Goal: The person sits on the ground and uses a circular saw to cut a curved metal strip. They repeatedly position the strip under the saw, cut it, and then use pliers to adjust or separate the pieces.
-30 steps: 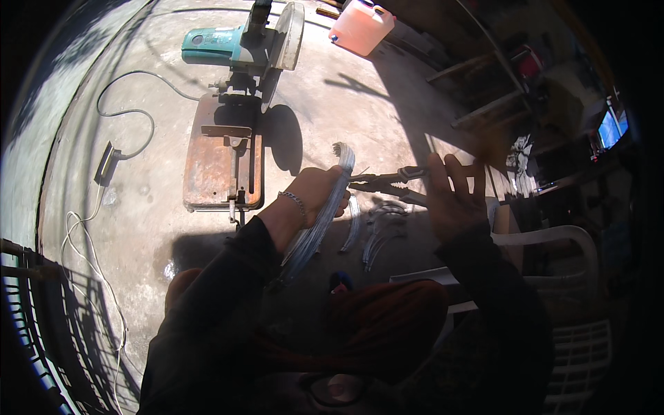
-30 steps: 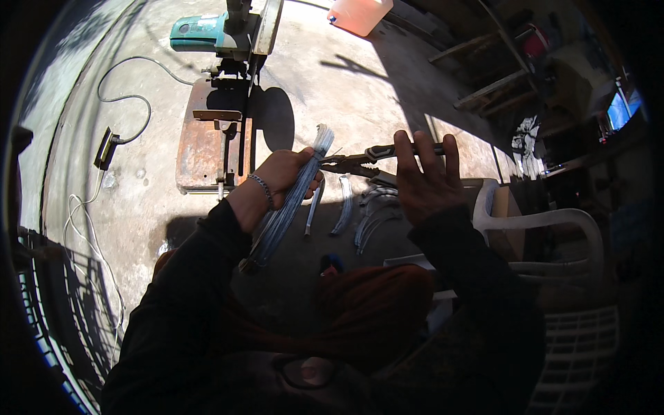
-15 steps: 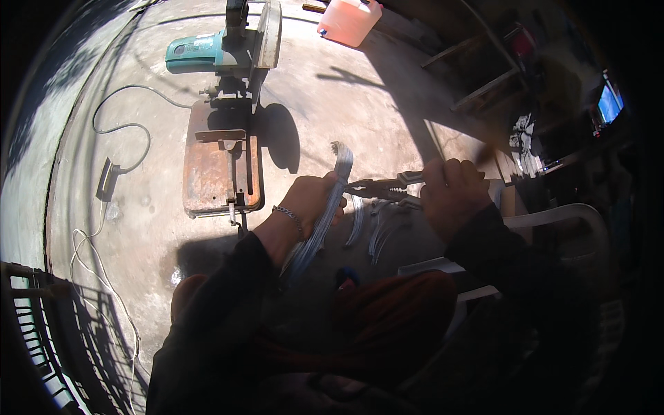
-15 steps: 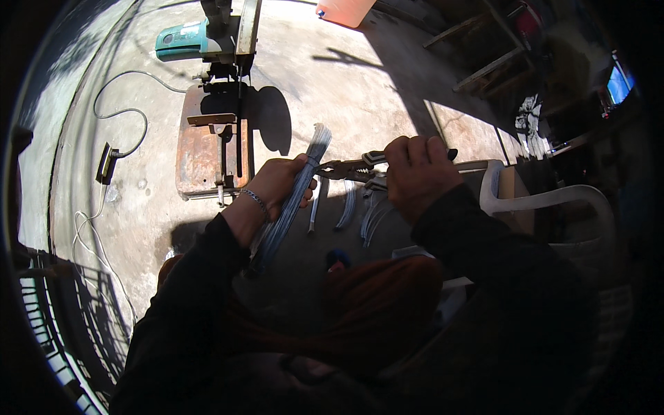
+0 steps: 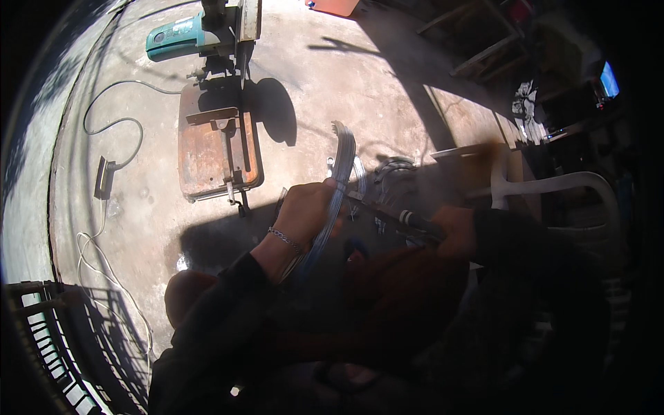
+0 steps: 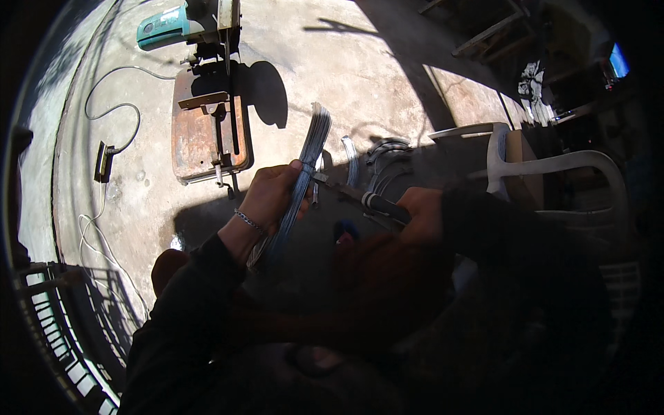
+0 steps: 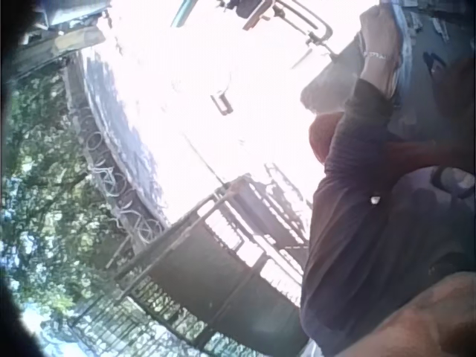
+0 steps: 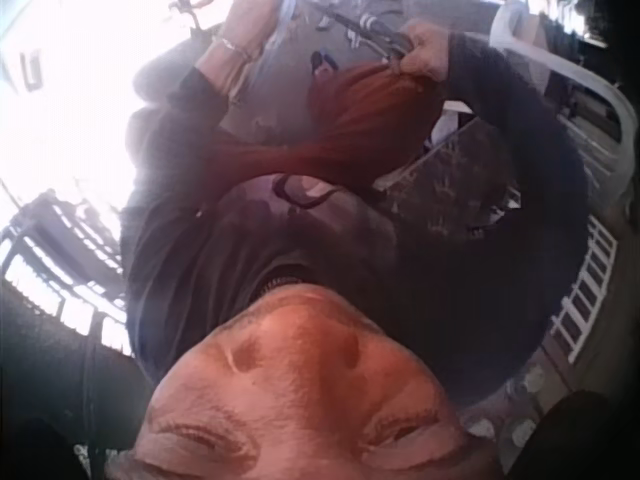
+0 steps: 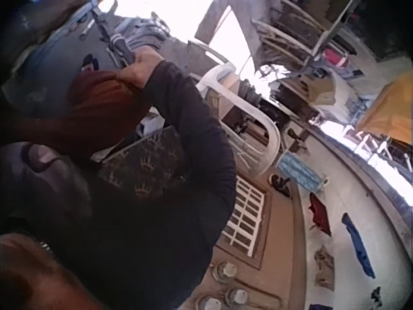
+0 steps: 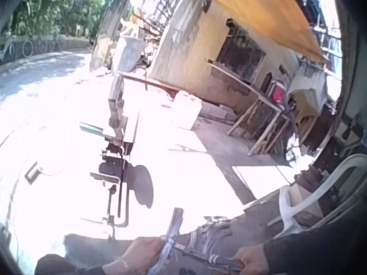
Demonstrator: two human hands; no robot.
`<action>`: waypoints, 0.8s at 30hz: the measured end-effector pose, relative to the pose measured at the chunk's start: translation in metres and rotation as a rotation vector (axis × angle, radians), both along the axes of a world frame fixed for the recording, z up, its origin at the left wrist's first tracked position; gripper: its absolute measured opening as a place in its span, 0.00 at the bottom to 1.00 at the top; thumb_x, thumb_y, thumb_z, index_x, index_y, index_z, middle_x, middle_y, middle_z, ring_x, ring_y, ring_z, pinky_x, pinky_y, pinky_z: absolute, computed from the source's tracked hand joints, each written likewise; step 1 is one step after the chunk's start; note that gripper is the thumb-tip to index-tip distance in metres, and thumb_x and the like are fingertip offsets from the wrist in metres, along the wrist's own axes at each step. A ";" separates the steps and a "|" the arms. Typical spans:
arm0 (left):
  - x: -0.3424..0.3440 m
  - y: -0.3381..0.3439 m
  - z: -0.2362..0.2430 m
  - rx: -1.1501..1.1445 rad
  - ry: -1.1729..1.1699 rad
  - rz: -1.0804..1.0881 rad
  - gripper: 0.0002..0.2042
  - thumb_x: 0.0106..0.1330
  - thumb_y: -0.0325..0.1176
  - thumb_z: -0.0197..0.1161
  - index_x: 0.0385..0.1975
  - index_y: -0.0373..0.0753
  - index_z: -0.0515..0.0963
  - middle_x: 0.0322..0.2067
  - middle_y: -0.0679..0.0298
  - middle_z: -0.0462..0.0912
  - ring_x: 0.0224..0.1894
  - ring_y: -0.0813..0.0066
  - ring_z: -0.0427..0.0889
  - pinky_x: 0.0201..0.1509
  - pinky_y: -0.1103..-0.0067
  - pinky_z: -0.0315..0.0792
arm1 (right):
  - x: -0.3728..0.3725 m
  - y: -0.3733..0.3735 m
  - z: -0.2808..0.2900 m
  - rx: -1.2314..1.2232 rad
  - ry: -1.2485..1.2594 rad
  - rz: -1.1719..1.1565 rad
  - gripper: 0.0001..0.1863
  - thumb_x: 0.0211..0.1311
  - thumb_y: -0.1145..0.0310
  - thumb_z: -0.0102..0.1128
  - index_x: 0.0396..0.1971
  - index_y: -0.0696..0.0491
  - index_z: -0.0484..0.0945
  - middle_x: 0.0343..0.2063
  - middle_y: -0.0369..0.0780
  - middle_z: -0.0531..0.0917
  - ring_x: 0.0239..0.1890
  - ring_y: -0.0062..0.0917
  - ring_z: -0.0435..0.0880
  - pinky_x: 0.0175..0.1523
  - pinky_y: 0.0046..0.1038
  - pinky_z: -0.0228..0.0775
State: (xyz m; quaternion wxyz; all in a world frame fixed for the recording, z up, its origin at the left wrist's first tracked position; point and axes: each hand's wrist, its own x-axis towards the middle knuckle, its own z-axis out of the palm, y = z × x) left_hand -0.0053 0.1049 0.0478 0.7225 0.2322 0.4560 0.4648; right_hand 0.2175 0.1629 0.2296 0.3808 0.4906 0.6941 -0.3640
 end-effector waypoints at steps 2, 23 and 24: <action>0.004 -0.006 0.001 -0.002 -0.010 0.008 0.18 0.77 0.43 0.53 0.36 0.31 0.78 0.24 0.61 0.81 0.18 0.77 0.80 0.19 0.81 0.75 | 0.036 0.000 -0.024 -0.405 0.268 -0.377 0.08 0.48 0.71 0.62 0.28 0.58 0.83 0.28 0.44 0.85 0.30 0.30 0.86 0.36 0.33 0.77; -0.009 0.020 0.004 0.008 -0.114 0.014 0.18 0.78 0.42 0.52 0.35 0.31 0.76 0.21 0.60 0.79 0.16 0.75 0.80 0.15 0.80 0.75 | 0.071 -0.074 -0.110 -0.590 0.800 -0.845 0.23 0.48 0.74 0.65 0.48 0.64 0.78 0.53 0.43 0.77 0.46 0.25 0.81 0.52 0.29 0.73; -0.008 0.021 0.004 0.002 -0.132 0.011 0.18 0.78 0.43 0.52 0.35 0.31 0.76 0.21 0.60 0.79 0.16 0.75 0.80 0.15 0.80 0.75 | 0.070 -0.085 -0.112 -0.477 0.901 -0.738 0.22 0.48 0.72 0.66 0.46 0.64 0.79 0.49 0.43 0.78 0.43 0.24 0.81 0.50 0.28 0.72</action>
